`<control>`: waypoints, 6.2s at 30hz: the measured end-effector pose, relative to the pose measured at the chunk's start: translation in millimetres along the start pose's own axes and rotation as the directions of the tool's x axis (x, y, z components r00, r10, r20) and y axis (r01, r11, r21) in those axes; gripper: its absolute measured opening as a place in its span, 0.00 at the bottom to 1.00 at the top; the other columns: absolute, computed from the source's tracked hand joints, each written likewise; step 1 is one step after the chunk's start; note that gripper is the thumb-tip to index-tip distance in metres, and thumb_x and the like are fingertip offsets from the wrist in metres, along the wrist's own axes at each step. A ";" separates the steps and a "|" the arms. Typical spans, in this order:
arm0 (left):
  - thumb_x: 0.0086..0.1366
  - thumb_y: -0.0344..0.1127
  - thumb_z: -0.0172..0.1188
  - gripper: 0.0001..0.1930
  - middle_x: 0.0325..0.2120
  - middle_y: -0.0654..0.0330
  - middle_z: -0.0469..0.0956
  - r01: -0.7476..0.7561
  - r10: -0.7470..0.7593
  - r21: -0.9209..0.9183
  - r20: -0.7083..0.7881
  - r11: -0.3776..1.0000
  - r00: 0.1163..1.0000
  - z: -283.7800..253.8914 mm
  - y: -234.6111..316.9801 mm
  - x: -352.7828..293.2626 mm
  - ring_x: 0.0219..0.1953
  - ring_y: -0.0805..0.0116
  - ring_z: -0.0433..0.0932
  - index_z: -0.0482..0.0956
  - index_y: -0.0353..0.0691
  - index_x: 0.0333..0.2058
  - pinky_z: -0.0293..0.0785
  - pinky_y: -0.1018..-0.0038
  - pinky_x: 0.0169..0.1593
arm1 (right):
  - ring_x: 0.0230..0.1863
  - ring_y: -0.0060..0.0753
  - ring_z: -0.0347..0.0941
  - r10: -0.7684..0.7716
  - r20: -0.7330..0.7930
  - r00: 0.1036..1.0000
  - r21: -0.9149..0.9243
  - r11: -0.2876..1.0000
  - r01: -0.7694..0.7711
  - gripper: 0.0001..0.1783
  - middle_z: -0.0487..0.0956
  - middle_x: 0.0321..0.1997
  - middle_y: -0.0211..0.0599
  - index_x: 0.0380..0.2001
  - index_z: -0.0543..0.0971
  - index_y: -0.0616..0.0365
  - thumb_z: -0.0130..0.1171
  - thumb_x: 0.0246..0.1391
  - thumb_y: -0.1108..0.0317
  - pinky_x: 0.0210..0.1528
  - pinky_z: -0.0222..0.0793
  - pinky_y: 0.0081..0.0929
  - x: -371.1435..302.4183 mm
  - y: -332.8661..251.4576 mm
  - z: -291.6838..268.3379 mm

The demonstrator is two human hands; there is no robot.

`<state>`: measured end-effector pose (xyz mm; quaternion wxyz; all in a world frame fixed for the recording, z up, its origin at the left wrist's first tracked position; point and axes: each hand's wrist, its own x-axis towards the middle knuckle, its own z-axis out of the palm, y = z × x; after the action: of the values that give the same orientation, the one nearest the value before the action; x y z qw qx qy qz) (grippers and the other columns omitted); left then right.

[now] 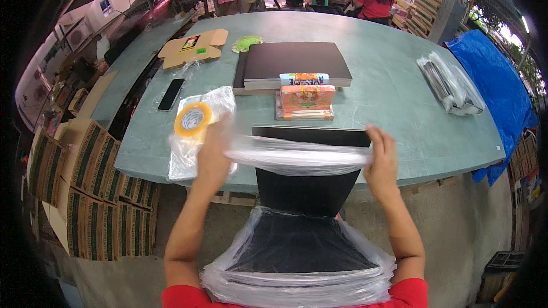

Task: The person organizes a stack of boards into plastic sleeves and then bundles large clear bags by hand at a workstation.

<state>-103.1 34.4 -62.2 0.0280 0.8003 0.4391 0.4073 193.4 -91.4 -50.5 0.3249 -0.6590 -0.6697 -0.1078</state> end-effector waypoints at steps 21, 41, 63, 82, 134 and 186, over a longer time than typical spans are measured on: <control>0.34 0.24 0.64 0.17 0.28 0.63 0.74 0.579 0.073 -0.648 0.695 0.496 0.715 -46.1 -3.2 -26.2 0.31 0.74 0.70 0.77 0.37 0.30 0.63 0.81 0.38 | 0.28 0.25 0.73 0.096 0.627 0.773 0.777 -0.158 -0.610 0.15 0.76 0.28 0.40 0.33 0.72 0.69 0.59 0.36 0.77 0.30 0.69 0.19 -60.4 30.1 -52.8; 0.58 0.38 0.50 0.13 0.23 0.65 0.71 0.848 0.082 -0.440 0.896 0.296 0.437 -28.3 29.0 -46.9 0.27 0.76 0.68 0.72 0.34 0.36 0.64 0.82 0.32 | 0.41 0.38 0.69 -0.144 0.761 0.633 0.648 0.104 -0.755 0.16 0.74 0.37 0.44 0.33 0.74 0.65 0.48 0.49 0.63 0.46 0.60 0.29 -89.5 55.4 0.7; 0.36 0.20 0.63 0.34 0.25 0.64 0.71 0.641 -0.132 -0.759 0.628 0.111 0.767 18.0 69.7 4.7 0.26 0.76 0.71 0.62 0.37 0.46 0.67 0.83 0.31 | 0.32 0.18 0.69 -0.010 0.712 0.702 0.696 0.140 -0.704 0.18 0.74 0.33 0.29 0.37 0.70 0.62 0.59 0.40 0.73 0.34 0.65 0.17 -25.0 -24.7 19.1; 0.43 0.29 0.64 0.11 0.20 0.66 0.70 0.240 0.100 -0.511 0.551 0.826 0.828 10.0 82.8 -40.3 0.20 0.78 0.66 0.73 0.40 0.27 0.64 0.79 0.25 | 0.30 0.23 0.68 -0.080 0.774 0.628 0.441 0.779 -0.445 0.24 0.72 0.30 0.33 0.38 0.70 0.61 0.64 0.34 0.67 0.33 0.64 0.22 -21.0 -10.9 25.9; 0.51 0.31 0.58 0.07 0.18 0.65 0.67 0.152 -0.033 -0.519 0.231 0.841 0.972 27.2 88.0 -5.5 0.22 0.80 0.63 0.69 0.35 0.25 0.60 0.83 0.25 | 0.19 0.20 0.65 0.071 0.704 0.707 0.708 -0.145 -0.691 0.08 0.72 0.17 0.31 0.18 0.73 0.63 0.58 0.42 0.71 0.21 0.60 0.18 -30.0 -12.3 12.2; 0.55 0.34 0.56 0.08 0.18 0.66 0.70 0.568 0.082 -0.698 0.660 0.436 0.747 38.9 95.4 -31.2 0.18 0.85 0.64 0.73 0.35 0.25 0.58 0.88 0.17 | 0.18 0.17 0.63 0.103 0.721 0.685 0.689 -0.208 -0.694 0.16 0.70 0.17 0.27 0.22 0.73 0.60 0.61 0.40 0.57 0.19 0.58 0.13 -25.6 -28.2 27.9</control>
<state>-20.8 -34.5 -69.3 0.6322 0.6759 0.2527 0.2821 156.4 -99.3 -78.7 0.5495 -0.4106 -0.3197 0.6536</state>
